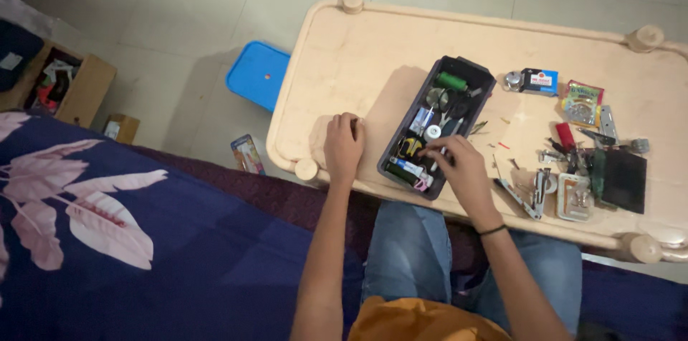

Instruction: The person sits on a bed and organizes sewing supplies by picking up items from a low table and placing them into a black plastic tray. They handle scissors, thread spools, a pen, and small accessories, arranging them inside the tray.

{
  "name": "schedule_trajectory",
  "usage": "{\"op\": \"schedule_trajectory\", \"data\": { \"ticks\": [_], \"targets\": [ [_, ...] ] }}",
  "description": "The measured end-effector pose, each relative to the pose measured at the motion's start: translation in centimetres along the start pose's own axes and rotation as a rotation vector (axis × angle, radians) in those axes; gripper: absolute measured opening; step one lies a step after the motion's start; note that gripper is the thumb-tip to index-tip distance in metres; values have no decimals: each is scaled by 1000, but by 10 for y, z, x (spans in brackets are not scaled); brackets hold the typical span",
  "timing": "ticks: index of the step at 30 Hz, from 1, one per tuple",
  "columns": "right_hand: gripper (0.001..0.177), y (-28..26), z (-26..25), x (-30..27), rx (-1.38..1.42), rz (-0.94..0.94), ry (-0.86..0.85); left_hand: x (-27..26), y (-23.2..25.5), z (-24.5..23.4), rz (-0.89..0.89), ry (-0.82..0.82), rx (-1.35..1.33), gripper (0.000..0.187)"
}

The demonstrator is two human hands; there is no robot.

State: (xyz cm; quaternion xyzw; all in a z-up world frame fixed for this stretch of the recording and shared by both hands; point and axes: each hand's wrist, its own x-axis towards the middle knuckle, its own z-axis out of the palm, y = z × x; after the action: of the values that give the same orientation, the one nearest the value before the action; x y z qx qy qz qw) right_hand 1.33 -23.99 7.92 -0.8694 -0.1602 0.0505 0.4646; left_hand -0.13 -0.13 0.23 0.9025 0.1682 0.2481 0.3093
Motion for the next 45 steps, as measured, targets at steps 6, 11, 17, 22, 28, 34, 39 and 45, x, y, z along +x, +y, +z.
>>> {"op": "schedule_trajectory", "data": {
  "ticks": [6,11,17,22,28,34,39,45],
  "targets": [
    [10,3,-8,-2,-160,-263,-21,0,1,-3,-1,-7,2,16],
    [8,0,-11,0,-283,-278,4,2,1,-2,-35,-53,30,18],
    [3,-4,-27,2,-397,-311,-95,0,-1,-2,-25,-33,26,18],
    [8,-3,-24,2,-519,-302,-169,0,-7,4,0,7,42,16],
    [5,-1,-23,2,-565,-266,-211,-2,-11,8,10,-1,-7,15],
    [3,-4,-20,6,-647,-318,-240,0,-5,3,-7,-10,-8,15],
    [2,3,-10,11,-667,-316,-264,1,-5,2,-6,-7,-7,15],
    [4,11,-7,10,-618,-348,-241,1,-3,0,-18,-26,25,16]
  ]
}}
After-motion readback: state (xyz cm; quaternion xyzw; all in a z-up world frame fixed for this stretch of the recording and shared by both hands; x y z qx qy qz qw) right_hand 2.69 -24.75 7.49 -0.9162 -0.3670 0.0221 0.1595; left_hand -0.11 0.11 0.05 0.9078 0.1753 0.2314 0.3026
